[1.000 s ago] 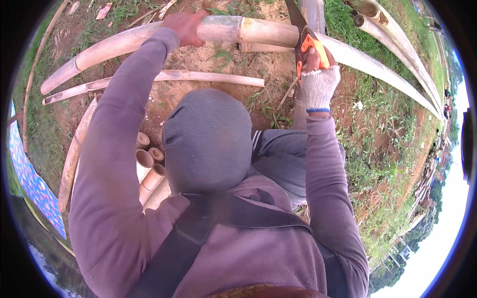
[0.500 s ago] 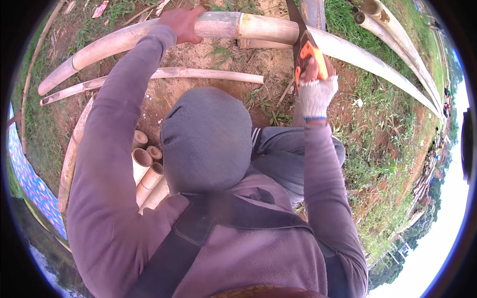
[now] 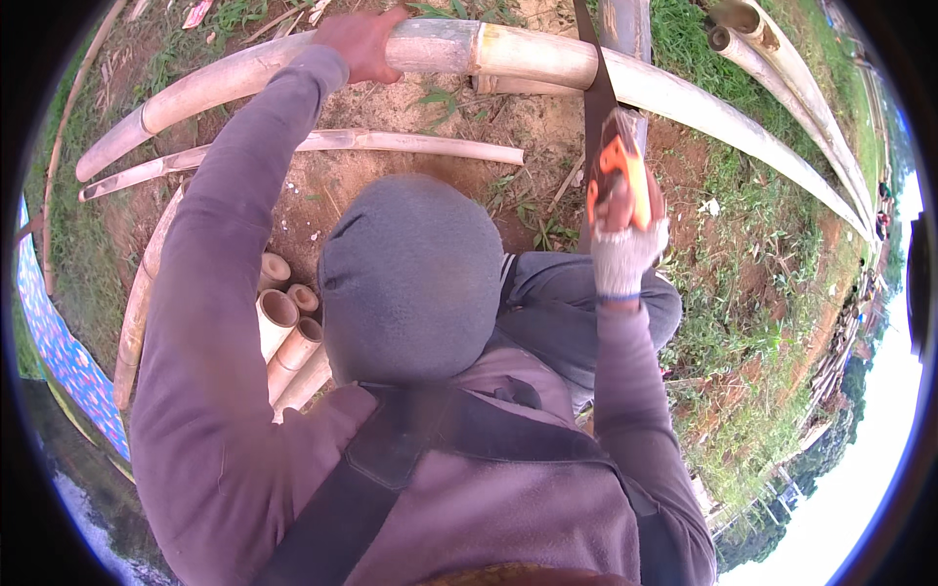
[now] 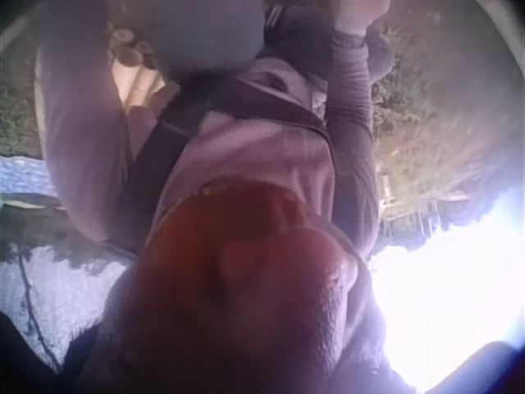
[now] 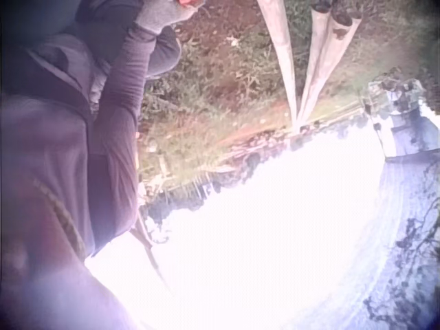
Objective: The person sits on the ground and uses a hand saw to cut long bamboo poles into shorter sections. After each cut, the person places the cut piece onto a nearby stack of bamboo.
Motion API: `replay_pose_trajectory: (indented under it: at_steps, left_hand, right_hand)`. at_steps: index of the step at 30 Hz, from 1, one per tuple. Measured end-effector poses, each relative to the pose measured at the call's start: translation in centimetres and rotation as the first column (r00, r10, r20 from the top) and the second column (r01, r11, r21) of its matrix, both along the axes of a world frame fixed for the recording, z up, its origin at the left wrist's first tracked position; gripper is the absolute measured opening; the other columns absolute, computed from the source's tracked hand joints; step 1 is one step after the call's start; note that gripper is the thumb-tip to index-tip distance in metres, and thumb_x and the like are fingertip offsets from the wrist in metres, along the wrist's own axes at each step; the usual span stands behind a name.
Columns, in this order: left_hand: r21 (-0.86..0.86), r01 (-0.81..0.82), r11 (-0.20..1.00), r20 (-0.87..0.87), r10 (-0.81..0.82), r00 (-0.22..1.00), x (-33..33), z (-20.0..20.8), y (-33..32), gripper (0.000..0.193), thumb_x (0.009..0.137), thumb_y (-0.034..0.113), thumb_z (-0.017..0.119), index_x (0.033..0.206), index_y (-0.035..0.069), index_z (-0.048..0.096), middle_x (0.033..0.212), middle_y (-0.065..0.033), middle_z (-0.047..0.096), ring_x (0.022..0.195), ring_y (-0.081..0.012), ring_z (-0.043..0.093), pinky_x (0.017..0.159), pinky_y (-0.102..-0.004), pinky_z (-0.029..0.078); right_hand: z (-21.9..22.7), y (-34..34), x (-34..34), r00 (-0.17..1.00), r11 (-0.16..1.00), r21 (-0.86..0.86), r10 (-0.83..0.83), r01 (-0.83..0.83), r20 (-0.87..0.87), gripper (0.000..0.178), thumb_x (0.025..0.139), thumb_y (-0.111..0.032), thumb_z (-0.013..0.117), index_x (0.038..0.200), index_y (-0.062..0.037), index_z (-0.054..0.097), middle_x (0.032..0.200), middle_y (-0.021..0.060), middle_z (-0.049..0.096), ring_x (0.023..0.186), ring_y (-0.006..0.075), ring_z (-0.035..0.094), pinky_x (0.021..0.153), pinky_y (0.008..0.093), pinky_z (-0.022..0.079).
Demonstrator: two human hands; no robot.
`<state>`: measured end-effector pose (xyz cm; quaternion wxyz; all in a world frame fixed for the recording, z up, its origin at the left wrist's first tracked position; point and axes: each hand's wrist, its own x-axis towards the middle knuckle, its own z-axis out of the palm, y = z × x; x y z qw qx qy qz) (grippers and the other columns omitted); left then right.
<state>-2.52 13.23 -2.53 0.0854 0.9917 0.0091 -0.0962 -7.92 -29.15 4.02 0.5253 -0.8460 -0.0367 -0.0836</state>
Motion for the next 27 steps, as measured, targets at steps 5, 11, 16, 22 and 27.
replay_pose_trajectory:
  at_steps: [5,11,16,22,27]
  left_hand:
    - [-0.016,0.016,1.000,0.012,-0.016,1.000,-0.2,-0.1,0.7,0.094,0.071,0.046,0.092,0.152,0.017,0.054,0.126,-0.0180,0.075,0.115,-0.0408,0.072,0.099,-0.0516,0.057]
    - [-0.017,-0.015,1.000,-0.014,0.015,1.000,-0.5,-0.5,1.2,0.094,0.071,0.046,0.092,0.152,0.015,0.055,0.124,-0.0179,0.076,0.114,-0.0408,0.073,0.099,-0.0515,0.058]
    - [0.006,-0.006,1.000,0.024,0.006,1.000,0.2,-0.6,0.2,0.093,0.071,0.045,0.092,0.151,0.014,0.056,0.124,-0.0184,0.076,0.114,-0.0399,0.074,0.100,-0.0508,0.057]
    - [-0.031,0.006,0.999,0.046,-0.004,0.999,-0.5,0.4,0.9,0.091,0.071,0.044,0.093,0.148,0.014,0.057,0.124,-0.0185,0.076,0.114,-0.0396,0.074,0.100,-0.0510,0.058]
    - [-0.039,-0.021,0.999,-0.026,0.020,0.999,-0.4,0.8,0.8,0.091,0.070,0.044,0.093,0.148,0.014,0.057,0.120,-0.0194,0.077,0.111,-0.0406,0.074,0.098,-0.0520,0.058]
  right_hand:
    - [2.9,4.2,5.4,0.993,0.987,-0.106,0.120,-0.118,0.010,0.042,0.108,-0.026,0.070,0.137,0.0036,0.065,0.089,0.0068,0.072,0.070,0.0070,0.063,0.060,0.0243,0.052]
    - [5.0,-5.9,-11.2,0.969,0.999,0.025,0.043,-0.038,-0.245,0.054,0.106,-0.032,0.063,0.144,0.0075,0.059,0.109,0.0154,0.075,0.076,0.0141,0.070,0.069,0.0280,0.057]
    - [-1.5,-0.8,0.0,0.992,0.997,-0.068,0.052,-0.044,0.115,0.045,0.106,-0.022,0.070,0.141,0.0042,0.063,0.082,0.0060,0.072,0.064,0.0082,0.064,0.055,0.0230,0.050]
    - [2.1,3.9,4.1,0.989,0.988,-0.074,0.138,-0.134,0.047,0.036,0.108,-0.022,0.069,0.134,0.0022,0.068,0.088,0.0050,0.072,0.065,0.0064,0.061,0.056,0.0255,0.050]
    - [5.5,-5.7,-10.6,0.965,0.991,-0.086,0.073,-0.098,-0.254,0.051,0.106,-0.028,0.066,0.143,0.0065,0.060,0.113,0.0176,0.073,0.098,0.0212,0.071,0.077,0.0343,0.059]
